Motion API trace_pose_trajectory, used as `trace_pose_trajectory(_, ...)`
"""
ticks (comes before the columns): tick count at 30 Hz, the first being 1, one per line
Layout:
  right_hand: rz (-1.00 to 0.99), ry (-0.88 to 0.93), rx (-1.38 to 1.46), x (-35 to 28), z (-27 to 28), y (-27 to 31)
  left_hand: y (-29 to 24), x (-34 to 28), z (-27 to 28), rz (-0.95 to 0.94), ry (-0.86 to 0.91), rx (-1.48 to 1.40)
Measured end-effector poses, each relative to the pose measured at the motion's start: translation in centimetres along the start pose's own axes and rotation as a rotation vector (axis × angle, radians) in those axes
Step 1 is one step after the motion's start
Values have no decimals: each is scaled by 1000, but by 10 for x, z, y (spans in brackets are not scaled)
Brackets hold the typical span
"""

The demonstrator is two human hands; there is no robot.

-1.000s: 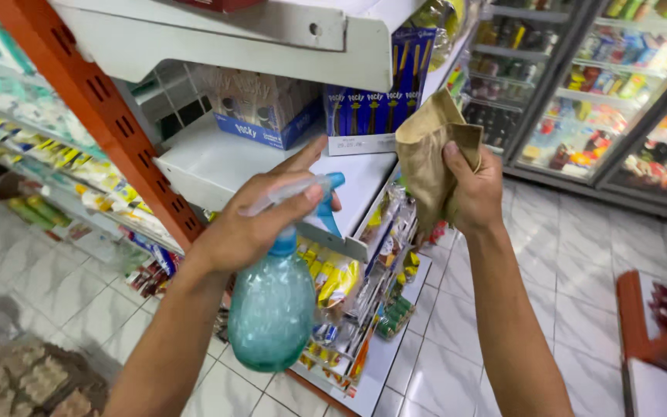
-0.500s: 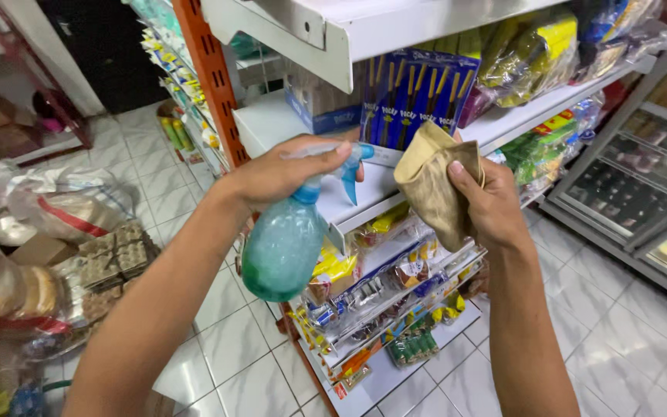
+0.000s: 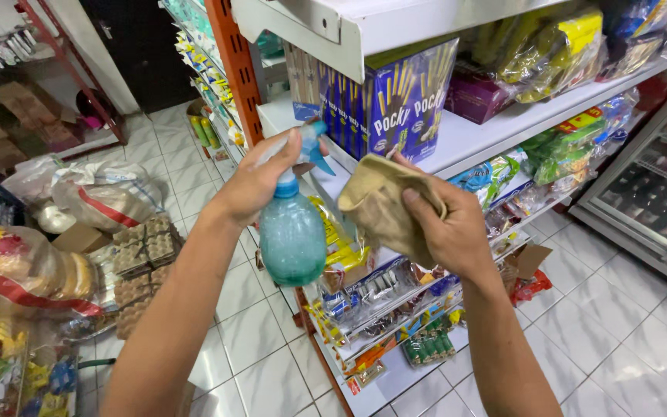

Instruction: The person cleans various store shelves and product containers by spraying them with a cleaning solution and wiping them with a cloth.

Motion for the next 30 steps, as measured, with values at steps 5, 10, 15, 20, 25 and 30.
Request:
trace_pose_trajectory(5,158,-148,-90,13,12,-3,-10,-29,-13,-191,104,273)
trace_pose_trajectory(10,164,-120,-276,18,-7,-4,-23,-23,-28,-208,180,274)
trace_pose_trajectory(15,135,-16,-114,20,16,-18,-44,-41,-45,-110,13,335)
trace_pose_trajectory(20,232,-611,-109,9,100,-42,-50,-58,-110,-276,27,517)
trace_pose_trajectory(25,508,-445,-641,30,98,-63,-22,-36,-174,-189,-166,704)
trace_pose_trajectory(30,706,-132,-491,28,50,-99,2,-27,-211,-332,-399,909)
Point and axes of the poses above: each hand's wrist, its own x-axis towards the middle knuckle, its own z-axis out of the back of the hand, y = z × x, the point moved 3 cm from there along x, towards the middle knuckle, and after that the axes turned 6 degrees about -z, right-handed, at the moved point
